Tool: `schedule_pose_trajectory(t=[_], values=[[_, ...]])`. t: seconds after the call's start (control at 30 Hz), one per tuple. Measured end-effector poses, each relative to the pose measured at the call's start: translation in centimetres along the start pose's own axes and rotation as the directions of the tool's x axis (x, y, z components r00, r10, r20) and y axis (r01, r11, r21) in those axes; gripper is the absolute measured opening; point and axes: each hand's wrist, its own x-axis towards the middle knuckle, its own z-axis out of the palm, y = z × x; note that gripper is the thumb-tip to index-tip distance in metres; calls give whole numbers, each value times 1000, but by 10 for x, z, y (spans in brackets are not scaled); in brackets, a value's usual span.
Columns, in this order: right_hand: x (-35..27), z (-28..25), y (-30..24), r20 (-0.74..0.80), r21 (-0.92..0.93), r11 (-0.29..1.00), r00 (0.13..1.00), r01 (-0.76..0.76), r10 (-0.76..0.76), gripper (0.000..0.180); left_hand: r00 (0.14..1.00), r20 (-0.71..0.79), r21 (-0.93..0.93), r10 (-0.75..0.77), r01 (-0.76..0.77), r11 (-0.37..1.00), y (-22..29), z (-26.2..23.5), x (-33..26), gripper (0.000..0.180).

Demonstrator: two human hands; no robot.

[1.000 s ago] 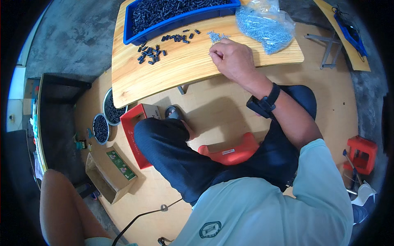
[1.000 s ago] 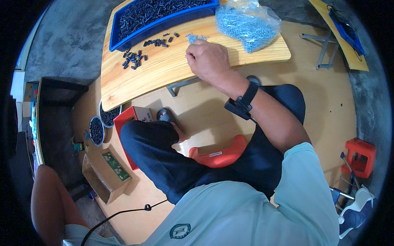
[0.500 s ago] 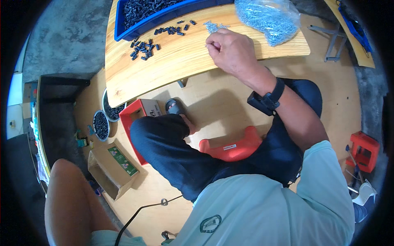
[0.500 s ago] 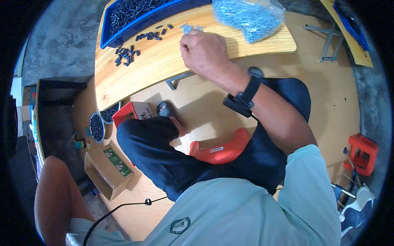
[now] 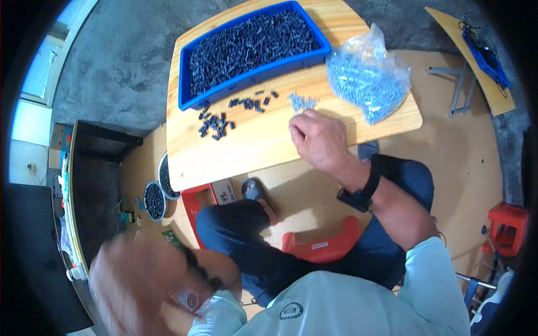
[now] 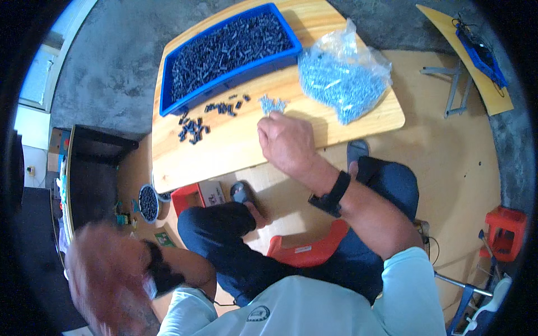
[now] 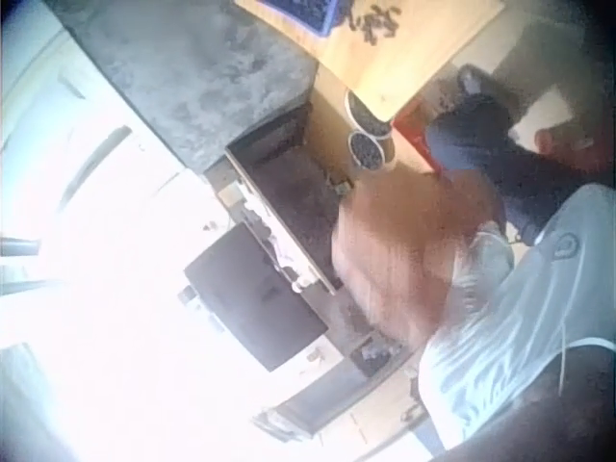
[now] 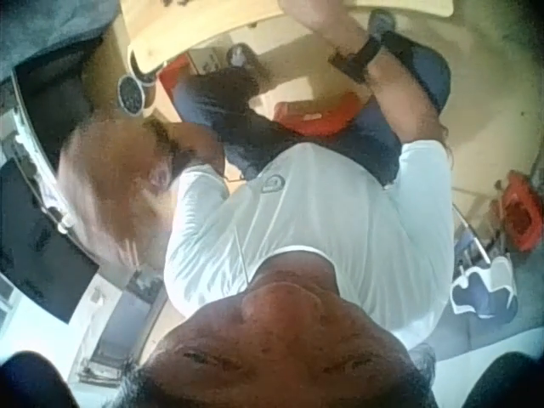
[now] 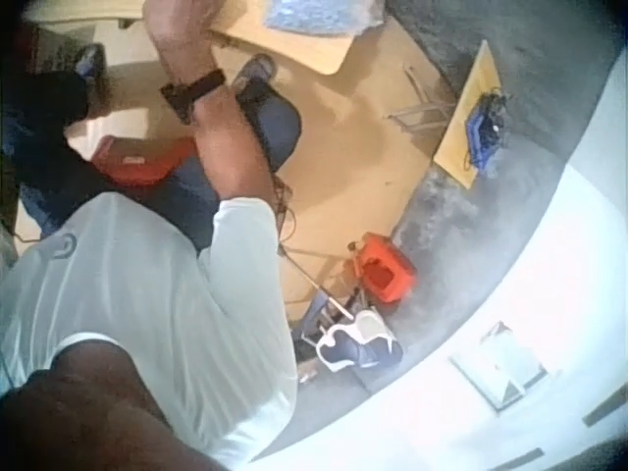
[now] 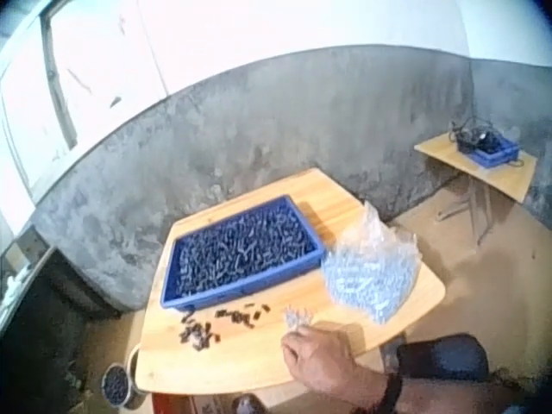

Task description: Assembling small black plastic tubes with silver metal pins.

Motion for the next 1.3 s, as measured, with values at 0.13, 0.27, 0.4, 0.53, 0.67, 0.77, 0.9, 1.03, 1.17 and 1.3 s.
schedule_pose_trajectory(t=[0.13,0.27,0.4,0.53,0.67,0.77,0.9,1.03,1.17,1.3], values=[[3,-14,-1,18,22,999,999,-44,44,9,889,-225,521,-399,456,721,-51,55,70,16],[5,-20,-3,41,113,990,996,-87,83,5,770,-351,538,-533,632,558,-160,28,54,11],[6,-23,-3,46,155,981,993,-118,112,3,718,-404,614,-566,672,414,-199,15,45,12],[10,-25,-1,-13,355,909,971,-218,238,6,824,-296,829,-484,473,299,-215,23,53,16],[11,-27,11,0,420,858,945,-297,327,5,824,-311,813,-473,489,316,-220,32,60,14],[12,-36,13,-9,397,867,944,-300,331,5,835,-273,847,-478,444,291,-224,34,61,18],[7,-41,14,24,355,876,939,-328,342,5,805,-279,871,-523,441,214,-231,33,63,15],[5,-44,12,1,323,912,964,-253,266,6,803,-288,855,-522,461,237,-238,33,60,13],[6,-44,7,39,331,902,959,-278,281,6,840,-264,875,-474,415,248,-240,32,58,13],[8,-38,6,46,380,880,956,-286,291,7,852,-225,860,-473,402,314,-235,37,58,11]])
